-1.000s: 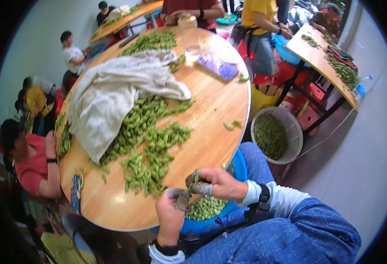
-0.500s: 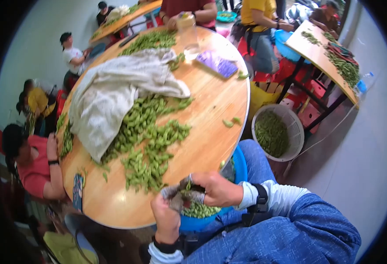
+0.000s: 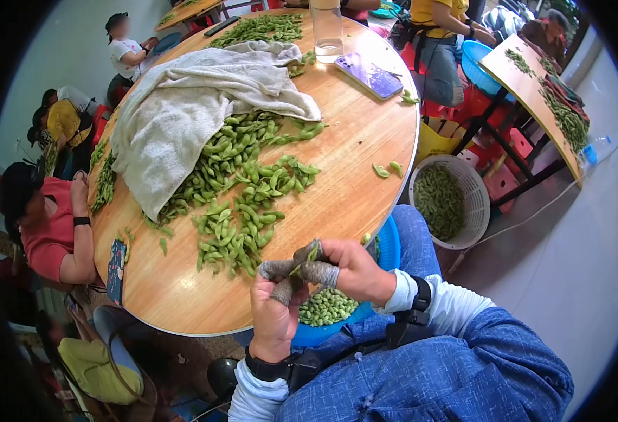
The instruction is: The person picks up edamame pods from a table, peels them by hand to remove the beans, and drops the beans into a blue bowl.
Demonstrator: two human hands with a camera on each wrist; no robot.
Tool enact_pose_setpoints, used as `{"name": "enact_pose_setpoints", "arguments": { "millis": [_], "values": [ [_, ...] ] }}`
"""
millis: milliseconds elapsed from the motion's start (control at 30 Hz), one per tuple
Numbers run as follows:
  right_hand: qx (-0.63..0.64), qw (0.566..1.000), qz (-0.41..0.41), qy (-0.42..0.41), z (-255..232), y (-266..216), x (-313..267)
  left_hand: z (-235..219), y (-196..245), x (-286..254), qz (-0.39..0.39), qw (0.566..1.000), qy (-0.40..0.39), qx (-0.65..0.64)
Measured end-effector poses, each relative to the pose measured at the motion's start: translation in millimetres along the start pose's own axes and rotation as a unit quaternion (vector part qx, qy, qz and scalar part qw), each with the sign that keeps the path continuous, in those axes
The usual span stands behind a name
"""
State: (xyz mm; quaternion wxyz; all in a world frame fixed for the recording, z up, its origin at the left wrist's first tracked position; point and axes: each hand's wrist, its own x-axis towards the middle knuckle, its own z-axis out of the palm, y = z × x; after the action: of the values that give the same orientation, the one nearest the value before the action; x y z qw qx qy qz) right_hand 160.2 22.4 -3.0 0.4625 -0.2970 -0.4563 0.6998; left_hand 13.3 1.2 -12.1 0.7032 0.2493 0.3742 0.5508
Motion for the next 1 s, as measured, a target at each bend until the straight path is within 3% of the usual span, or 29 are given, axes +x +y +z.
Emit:
{"name": "enact_pose_setpoints", "arguments": {
  "millis": [67, 167, 233, 267, 300, 333, 400, 433, 500, 567, 633, 767, 867, 1000],
  "values": [
    [0.058, 0.998, 0.021, 0.001, -6.1, -2.0, 2.7, -0.3, 4.1, 0.0, -0.014, 0.999, -0.023, -0.023],
    [0.070, 0.995, 0.010, 0.066, -19.2, -1.6, 4.1, -4.6, 10.6, -1.0, -0.029, 0.997, -0.047, -0.060],
    [0.017, 0.987, -0.090, 0.128, -37.9, -12.1, 0.4, -8.8, 13.7, -0.6, -0.025, 0.996, -0.055, -0.070],
    [-0.202, 0.917, -0.184, 0.290, -73.3, -38.7, -11.1, -11.3, 16.3, -2.0, -0.030, 0.997, -0.045, -0.062],
    [-0.280, 0.865, -0.219, 0.354, -101.9, -51.7, -22.9, -13.0, 18.3, -3.6, -0.035, 0.997, -0.036, -0.057],
    [-0.183, 0.875, -0.185, 0.409, -113.6, -71.5, -35.7, -13.9, 18.9, -4.3, -0.039, 0.997, -0.028, -0.053],
    [-0.135, 0.861, -0.131, 0.472, -159.4, -75.7, -67.6, -12.5, 16.7, -4.2, -0.042, 0.998, -0.021, -0.045],
    [-0.151, 0.863, -0.050, 0.480, -172.4, -74.7, -79.7, -10.4, 15.2, -3.2, -0.044, 0.998, -0.020, -0.039],
    [-0.236, 0.857, 0.008, 0.458, -171.0, -62.0, -92.2, -3.0, 12.4, -0.1, -0.047, 0.998, -0.027, -0.023],
    [-0.311, 0.894, -0.024, 0.321, -140.5, -49.8, -81.9, 2.8, 10.8, -2.6, -0.045, 0.999, -0.023, 0.012],
    [-0.232, 0.961, 0.037, 0.146, -90.7, -55.9, -63.3, 9.4, 10.8, -4.3, -0.032, 0.998, -0.016, 0.059],
    [-0.169, 0.983, -0.031, -0.060, -36.6, -29.1, -28.3, 13.6, 13.7, -9.8, -0.021, 0.994, -0.001, 0.104],
    [-0.139, 0.983, 0.025, -0.114, -23.0, -23.3, -18.6, 14.1, 15.7, -13.4, -0.009, 0.993, -0.016, 0.113],
    [-0.095, 0.989, 0.047, -0.099, -21.6, -22.7, -21.1, 9.8, 16.0, -11.4, -0.034, 0.988, -0.047, 0.142]
  ]
}}
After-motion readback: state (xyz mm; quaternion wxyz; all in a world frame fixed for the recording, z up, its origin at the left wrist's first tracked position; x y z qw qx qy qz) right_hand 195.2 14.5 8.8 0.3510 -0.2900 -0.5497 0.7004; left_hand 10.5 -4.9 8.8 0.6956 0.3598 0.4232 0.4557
